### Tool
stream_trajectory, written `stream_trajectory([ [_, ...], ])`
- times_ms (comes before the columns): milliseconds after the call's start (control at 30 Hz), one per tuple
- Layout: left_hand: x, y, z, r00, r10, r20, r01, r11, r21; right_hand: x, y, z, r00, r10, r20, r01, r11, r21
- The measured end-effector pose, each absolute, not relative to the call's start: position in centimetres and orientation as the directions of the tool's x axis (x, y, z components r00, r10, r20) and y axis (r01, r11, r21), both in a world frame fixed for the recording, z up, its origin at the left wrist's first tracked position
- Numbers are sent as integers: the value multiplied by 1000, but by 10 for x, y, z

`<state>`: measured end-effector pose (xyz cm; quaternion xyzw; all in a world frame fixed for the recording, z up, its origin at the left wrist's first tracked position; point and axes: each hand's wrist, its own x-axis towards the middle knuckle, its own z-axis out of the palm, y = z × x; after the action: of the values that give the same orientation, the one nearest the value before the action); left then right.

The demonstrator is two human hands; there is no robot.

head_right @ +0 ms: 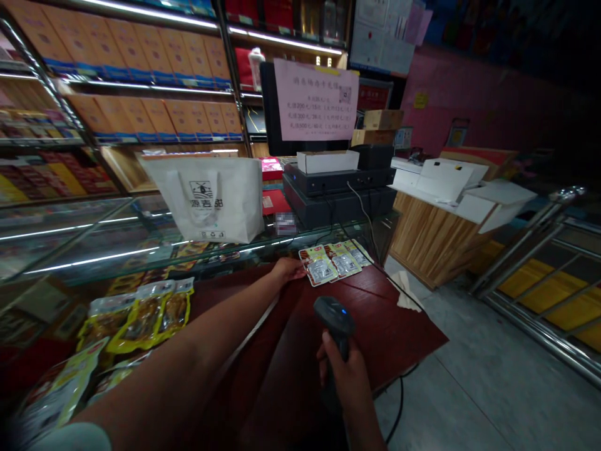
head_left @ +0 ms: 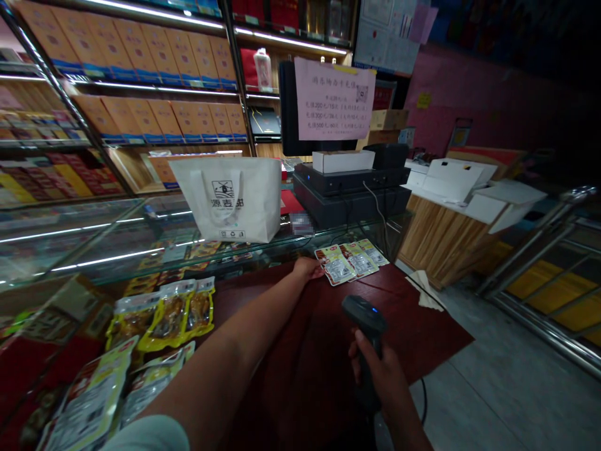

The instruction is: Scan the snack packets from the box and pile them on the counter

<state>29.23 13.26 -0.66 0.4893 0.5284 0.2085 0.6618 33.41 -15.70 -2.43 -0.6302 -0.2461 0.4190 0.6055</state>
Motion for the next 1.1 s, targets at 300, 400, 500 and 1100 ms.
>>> stream_trajectory([
  [300,209,54,7,344,920,-187,349,60,935,319,-165,-15,493,837,-236,-210,-149,-966],
  [400,159,0,8,381,923,57,407,-223,886,311,-166,-15,472,843,-259,-205,-181,-962],
  [500,104,-46,11,365,886,285,518,-448,728,301,-163,-17,430,865,-257,-194,-190,-962],
  [1100,-86,-96,22,-191,971,144,980,181,76,253,-151,-18,250,948,-198,-44,-193,-980],
])
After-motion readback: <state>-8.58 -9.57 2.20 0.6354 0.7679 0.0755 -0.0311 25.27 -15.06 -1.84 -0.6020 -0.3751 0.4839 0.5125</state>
